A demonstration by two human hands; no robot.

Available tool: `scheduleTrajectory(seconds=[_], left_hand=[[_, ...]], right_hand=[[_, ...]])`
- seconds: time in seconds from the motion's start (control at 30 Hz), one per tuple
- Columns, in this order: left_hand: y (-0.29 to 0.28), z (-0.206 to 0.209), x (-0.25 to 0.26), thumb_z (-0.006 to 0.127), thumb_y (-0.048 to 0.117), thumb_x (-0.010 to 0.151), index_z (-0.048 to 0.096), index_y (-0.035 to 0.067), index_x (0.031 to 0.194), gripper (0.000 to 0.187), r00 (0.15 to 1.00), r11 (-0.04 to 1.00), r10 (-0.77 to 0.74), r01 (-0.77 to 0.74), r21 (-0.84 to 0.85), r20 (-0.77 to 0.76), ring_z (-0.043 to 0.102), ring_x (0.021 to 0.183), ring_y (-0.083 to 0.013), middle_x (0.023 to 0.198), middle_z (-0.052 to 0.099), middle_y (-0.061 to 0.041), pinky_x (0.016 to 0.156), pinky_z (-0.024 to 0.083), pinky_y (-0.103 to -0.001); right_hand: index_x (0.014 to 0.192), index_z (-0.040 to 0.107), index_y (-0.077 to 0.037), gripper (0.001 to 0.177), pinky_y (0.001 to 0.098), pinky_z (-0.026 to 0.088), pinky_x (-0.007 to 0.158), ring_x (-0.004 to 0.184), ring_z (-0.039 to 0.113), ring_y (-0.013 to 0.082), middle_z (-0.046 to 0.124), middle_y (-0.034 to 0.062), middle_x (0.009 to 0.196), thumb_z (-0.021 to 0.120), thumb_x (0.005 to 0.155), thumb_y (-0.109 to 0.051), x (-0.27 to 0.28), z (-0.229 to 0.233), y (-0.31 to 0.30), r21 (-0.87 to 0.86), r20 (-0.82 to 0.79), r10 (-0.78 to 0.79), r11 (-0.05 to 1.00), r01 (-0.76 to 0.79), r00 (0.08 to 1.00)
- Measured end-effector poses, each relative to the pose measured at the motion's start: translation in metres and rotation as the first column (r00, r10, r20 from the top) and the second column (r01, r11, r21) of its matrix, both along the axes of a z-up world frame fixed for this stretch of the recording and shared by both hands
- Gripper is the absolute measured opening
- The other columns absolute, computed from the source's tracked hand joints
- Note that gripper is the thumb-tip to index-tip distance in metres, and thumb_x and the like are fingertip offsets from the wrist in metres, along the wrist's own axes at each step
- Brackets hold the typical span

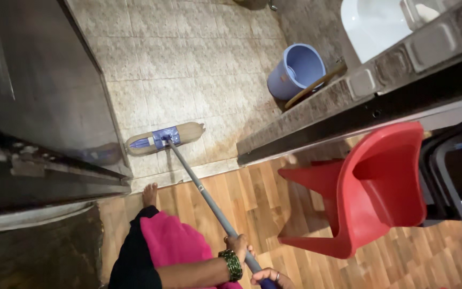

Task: The person mops a tiled floor using a flat mop, moving it across the surface and around furniture.

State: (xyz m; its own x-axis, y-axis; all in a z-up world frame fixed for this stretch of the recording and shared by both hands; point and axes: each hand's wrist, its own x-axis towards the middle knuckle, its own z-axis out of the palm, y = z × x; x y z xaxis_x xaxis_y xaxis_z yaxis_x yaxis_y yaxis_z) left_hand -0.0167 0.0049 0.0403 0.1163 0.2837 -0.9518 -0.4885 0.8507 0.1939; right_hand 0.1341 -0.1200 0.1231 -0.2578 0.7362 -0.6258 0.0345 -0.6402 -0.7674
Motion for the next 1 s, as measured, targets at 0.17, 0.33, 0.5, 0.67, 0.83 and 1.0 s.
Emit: scheduleTrajectory(seconds=[0.17,0.33,0.5,0.67,0.83,1.0], left_hand=[[0.059,-0.019,-0.031,0.060,0.009,0.091,0.044,0.003,0.091,0.017,0.999,0.991,0.034,-0.031,0.129,-0.021,0.056,0.044,-0.0220,0.061,0.052,-0.009,0.040,0.050,-0.041],[0.159,-0.062,-0.081,0.059,0.018,0.095,0.053,0.007,0.070,0.028,1.000,0.970,0.008,-0.010,0.242,0.009,0.053,0.040,-0.0211,0.052,0.053,-0.007,0.038,0.047,-0.037],[0.286,-0.104,-0.134,0.060,0.028,0.096,0.052,0.009,0.070,0.033,0.993,0.968,0.028,-0.056,0.243,0.118,0.049,0.038,-0.0196,0.050,0.050,-0.005,0.036,0.042,-0.036],[0.422,-0.137,-0.193,0.062,0.026,0.097,0.064,0.000,0.081,0.030,0.995,0.948,-0.018,0.050,0.314,-0.102,0.055,0.043,-0.0218,0.058,0.057,-0.011,0.038,0.046,-0.036],[0.454,-0.134,-0.227,0.065,0.009,0.094,0.059,-0.004,0.100,0.015,0.964,0.905,0.226,-0.261,0.336,0.141,0.060,0.055,-0.0153,0.079,0.068,-0.012,0.050,0.056,-0.029],[0.375,-0.125,-0.213,0.068,0.002,0.090,0.060,-0.005,0.098,0.014,0.976,0.883,0.156,-0.207,0.421,0.155,0.061,0.056,-0.0192,0.075,0.064,-0.013,0.051,0.057,-0.033]], right_hand=[[0.123,0.068,-0.002,0.027,0.0248,0.049,0.061,0.067,0.059,0.0131,0.056,0.0057,0.078,0.069,0.097,-0.007,-0.063,0.060,0.081,-0.185,-0.077,-0.080,0.981,0.064,0.994],[0.119,0.065,-0.010,0.021,0.0213,0.038,0.043,0.057,0.047,0.0094,0.050,0.0017,0.071,0.061,0.098,-0.008,-0.148,0.101,0.199,-0.408,-0.088,-0.293,0.883,0.234,0.952],[0.121,0.063,-0.010,0.022,0.0193,0.040,0.044,0.058,0.048,0.0058,0.052,-0.0026,0.079,0.058,0.100,-0.005,-0.206,0.071,0.316,-0.328,-0.169,-0.291,0.918,0.225,0.942],[0.136,0.049,-0.018,0.040,0.0190,0.041,0.041,0.058,0.052,0.0067,0.057,0.0006,0.086,0.062,0.100,-0.009,-0.260,0.007,0.424,-0.202,-0.227,-0.314,0.941,0.271,0.922],[0.149,0.032,-0.028,0.069,0.0184,0.042,0.043,0.059,0.053,0.0086,0.062,0.0066,0.097,0.061,0.095,0.003,-0.289,-0.031,0.446,-0.389,-0.432,-0.543,0.833,0.394,0.720],[0.156,0.028,-0.033,0.080,0.0171,0.040,0.042,0.057,0.048,0.0063,0.059,0.0098,0.097,0.057,0.093,0.007,-0.273,-0.032,0.370,-0.376,-0.434,-0.455,0.876,0.303,0.778]])
